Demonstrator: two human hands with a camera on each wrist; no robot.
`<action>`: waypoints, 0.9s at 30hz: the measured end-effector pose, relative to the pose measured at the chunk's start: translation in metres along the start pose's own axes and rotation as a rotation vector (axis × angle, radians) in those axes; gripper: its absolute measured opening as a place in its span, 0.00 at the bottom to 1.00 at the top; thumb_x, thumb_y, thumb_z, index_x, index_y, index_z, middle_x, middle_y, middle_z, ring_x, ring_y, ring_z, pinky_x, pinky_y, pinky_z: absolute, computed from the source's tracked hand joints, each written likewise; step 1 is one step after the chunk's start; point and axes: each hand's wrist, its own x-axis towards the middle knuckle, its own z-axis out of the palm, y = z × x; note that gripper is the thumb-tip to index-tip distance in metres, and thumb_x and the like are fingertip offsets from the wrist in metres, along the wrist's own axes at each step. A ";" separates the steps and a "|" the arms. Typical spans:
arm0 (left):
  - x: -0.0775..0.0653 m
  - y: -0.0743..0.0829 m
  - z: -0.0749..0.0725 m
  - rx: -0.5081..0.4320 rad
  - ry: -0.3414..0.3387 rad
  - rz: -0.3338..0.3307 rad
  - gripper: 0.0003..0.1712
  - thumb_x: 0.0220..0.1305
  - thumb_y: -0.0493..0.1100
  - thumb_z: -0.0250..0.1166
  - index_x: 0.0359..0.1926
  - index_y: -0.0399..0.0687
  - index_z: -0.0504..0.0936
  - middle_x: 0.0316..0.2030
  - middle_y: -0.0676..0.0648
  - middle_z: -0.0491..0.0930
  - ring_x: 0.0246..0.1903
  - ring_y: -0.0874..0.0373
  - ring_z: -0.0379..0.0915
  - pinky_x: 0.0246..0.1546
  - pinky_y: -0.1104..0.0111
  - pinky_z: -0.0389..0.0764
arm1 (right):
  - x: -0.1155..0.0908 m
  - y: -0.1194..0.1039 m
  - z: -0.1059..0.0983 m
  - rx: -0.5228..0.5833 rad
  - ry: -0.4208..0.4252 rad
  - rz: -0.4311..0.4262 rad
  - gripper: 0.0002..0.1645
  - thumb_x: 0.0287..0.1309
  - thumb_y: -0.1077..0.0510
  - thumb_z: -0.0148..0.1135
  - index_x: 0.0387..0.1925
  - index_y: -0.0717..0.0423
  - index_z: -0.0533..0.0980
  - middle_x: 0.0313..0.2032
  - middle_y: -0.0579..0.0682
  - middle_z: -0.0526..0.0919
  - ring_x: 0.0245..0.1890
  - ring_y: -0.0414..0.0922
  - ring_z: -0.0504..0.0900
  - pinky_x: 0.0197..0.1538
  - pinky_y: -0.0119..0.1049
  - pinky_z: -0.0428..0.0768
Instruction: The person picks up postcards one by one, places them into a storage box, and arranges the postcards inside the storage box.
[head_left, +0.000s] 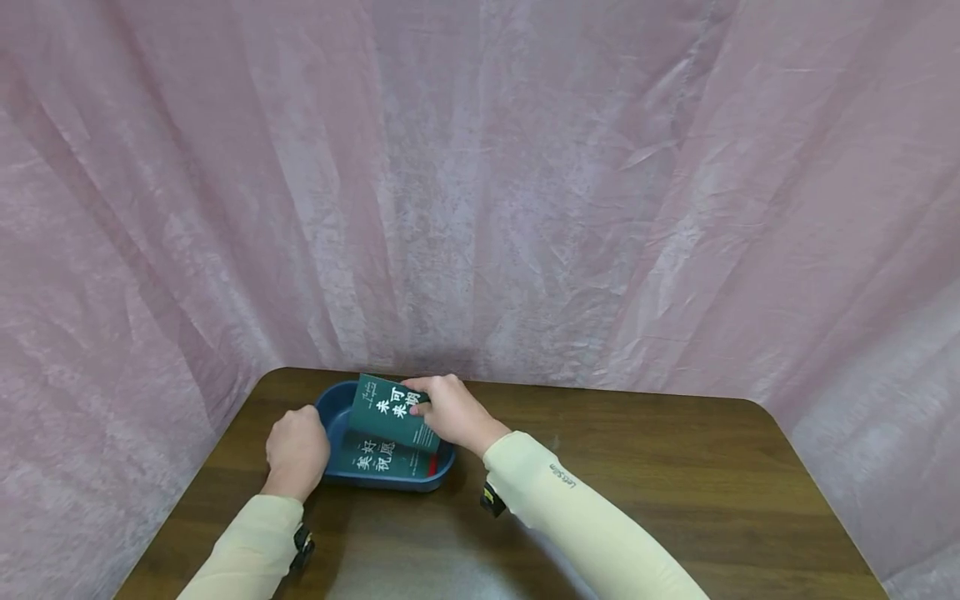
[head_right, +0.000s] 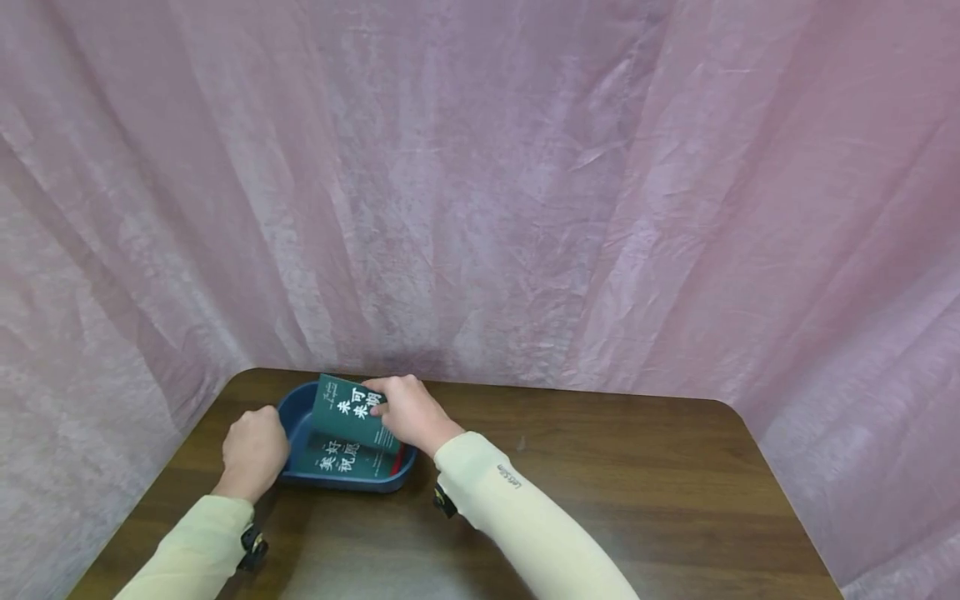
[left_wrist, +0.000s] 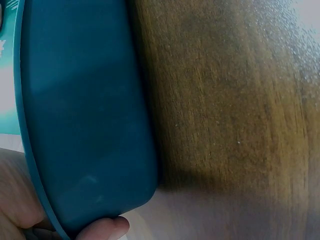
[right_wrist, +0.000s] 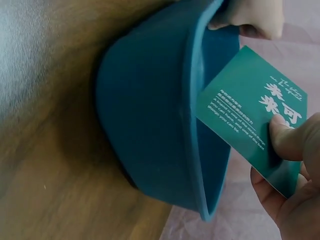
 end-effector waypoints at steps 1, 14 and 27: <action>0.000 0.000 0.000 -0.001 -0.002 -0.002 0.09 0.58 0.33 0.53 0.34 0.27 0.76 0.25 0.33 0.75 0.21 0.44 0.73 0.18 0.51 0.75 | 0.000 -0.001 0.003 -0.008 -0.014 0.003 0.26 0.59 0.59 0.59 0.60 0.43 0.71 0.49 0.40 0.77 0.08 0.37 0.62 0.16 0.28 0.64; -0.001 -0.002 0.000 0.003 0.009 0.012 0.08 0.57 0.32 0.53 0.32 0.29 0.77 0.26 0.32 0.76 0.23 0.41 0.74 0.16 0.52 0.73 | 0.000 -0.005 0.032 -0.081 -0.152 -0.014 0.29 0.55 0.60 0.62 0.60 0.44 0.71 0.52 0.37 0.75 0.21 0.31 0.71 0.30 0.24 0.71; 0.002 -0.003 0.001 0.002 0.023 0.008 0.09 0.57 0.33 0.54 0.33 0.28 0.76 0.26 0.32 0.76 0.23 0.41 0.74 0.17 0.51 0.74 | 0.003 -0.003 0.053 -0.180 -0.159 -0.038 0.29 0.53 0.56 0.65 0.58 0.44 0.72 0.54 0.37 0.74 0.48 0.28 0.68 0.47 0.24 0.68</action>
